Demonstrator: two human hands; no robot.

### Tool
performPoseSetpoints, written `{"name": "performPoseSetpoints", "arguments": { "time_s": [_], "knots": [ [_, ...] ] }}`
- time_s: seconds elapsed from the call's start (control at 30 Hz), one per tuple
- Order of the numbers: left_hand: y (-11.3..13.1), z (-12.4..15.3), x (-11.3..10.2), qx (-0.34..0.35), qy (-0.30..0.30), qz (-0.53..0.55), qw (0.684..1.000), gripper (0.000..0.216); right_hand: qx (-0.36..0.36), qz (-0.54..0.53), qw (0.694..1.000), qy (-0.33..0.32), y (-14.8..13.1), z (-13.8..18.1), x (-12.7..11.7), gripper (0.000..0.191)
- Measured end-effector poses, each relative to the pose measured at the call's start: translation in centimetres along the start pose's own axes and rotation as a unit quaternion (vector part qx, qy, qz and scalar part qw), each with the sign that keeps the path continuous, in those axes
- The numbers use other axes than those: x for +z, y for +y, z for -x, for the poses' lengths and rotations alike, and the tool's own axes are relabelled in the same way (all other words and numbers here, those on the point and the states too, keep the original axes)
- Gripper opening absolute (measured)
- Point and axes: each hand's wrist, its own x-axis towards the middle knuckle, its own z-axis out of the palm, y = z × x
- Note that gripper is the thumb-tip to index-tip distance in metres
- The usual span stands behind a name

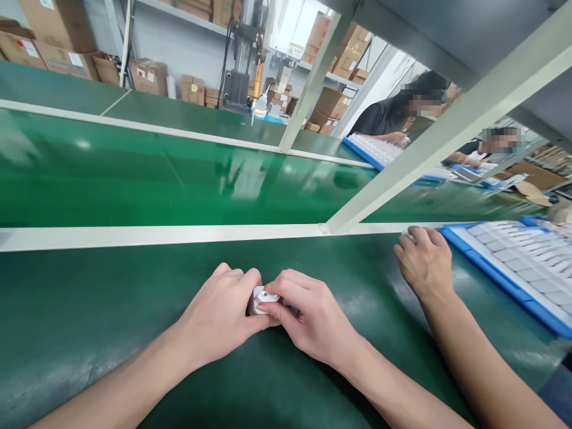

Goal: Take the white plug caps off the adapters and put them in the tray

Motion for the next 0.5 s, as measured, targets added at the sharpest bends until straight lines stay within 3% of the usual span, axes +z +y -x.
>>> {"name": "performPoseSetpoints", "arguments": {
  "time_s": [0.1, 0.23, 0.3, 0.5],
  "knots": [
    [-0.1, 0.1, -0.3, -0.030, -0.014, 0.024, 0.999, 0.038, 0.066, -0.110, 0.992, 0.007, 0.7, -0.2, 0.0, 0.015],
    [-0.3, 0.1, -0.9, -0.068, -0.022, 0.062, 0.996, 0.043, 0.217, -0.355, 0.901, 0.126, 2.6, -1.0, -0.1, 0.031],
    [-0.2, -0.1, -1.1, -0.084, -0.005, 0.078, 0.993, 0.041, 0.238, -0.405, 0.866, 0.173, 3.4, -1.4, -0.1, 0.034],
    [-1.1, 0.3, -1.0, -0.076, 0.069, 0.138, 0.985, 0.032, 0.238, -0.489, 0.813, 0.208, 4.1, -1.8, 0.4, 0.031]
  ]
}}
